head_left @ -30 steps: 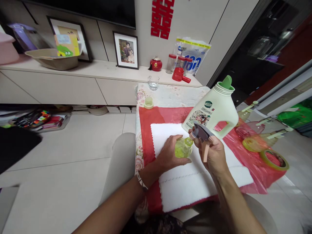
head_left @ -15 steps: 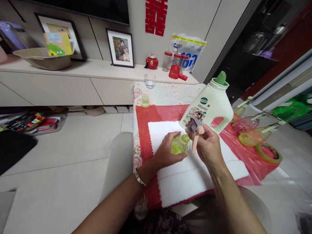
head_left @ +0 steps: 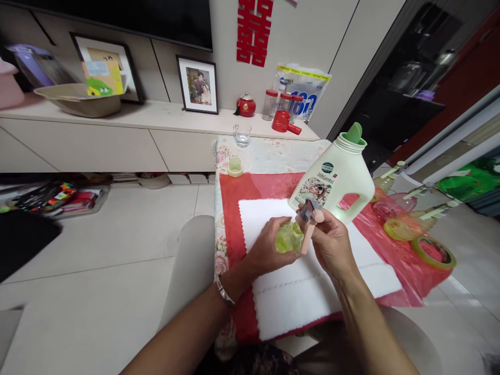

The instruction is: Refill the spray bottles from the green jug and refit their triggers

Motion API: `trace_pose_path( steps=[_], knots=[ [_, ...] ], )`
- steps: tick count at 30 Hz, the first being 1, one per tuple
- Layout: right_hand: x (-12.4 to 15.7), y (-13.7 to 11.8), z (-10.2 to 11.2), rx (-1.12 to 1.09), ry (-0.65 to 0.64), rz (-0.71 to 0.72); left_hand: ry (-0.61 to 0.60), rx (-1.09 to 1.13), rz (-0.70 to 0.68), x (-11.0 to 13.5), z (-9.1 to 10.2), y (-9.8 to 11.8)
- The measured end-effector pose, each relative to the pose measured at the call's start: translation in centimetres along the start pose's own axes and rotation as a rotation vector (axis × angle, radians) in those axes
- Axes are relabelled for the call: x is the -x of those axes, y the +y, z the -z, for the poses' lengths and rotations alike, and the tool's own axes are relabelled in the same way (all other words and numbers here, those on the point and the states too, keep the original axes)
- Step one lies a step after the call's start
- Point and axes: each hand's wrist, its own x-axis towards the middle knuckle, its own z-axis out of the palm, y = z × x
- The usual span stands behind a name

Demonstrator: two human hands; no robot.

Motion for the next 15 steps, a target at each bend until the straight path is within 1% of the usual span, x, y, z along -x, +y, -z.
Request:
trace_pose_path(
  steps=[5,10,15],
  knots=[
    [-0.4,-0.2,0.0,-0.002,0.038,0.016,-0.014,0.009,0.030,-0.1,0.0,0.2],
    [-0.6,-1.0,0.0,0.057,0.029,0.062,-0.020,0.025,0.038,-0.1,0.1,0.3],
    [0.2,-0.5,0.1,0.076,-0.006,-0.017,-0.013,-0.004,0.017,0.0,0.1,0.3]
  ],
)
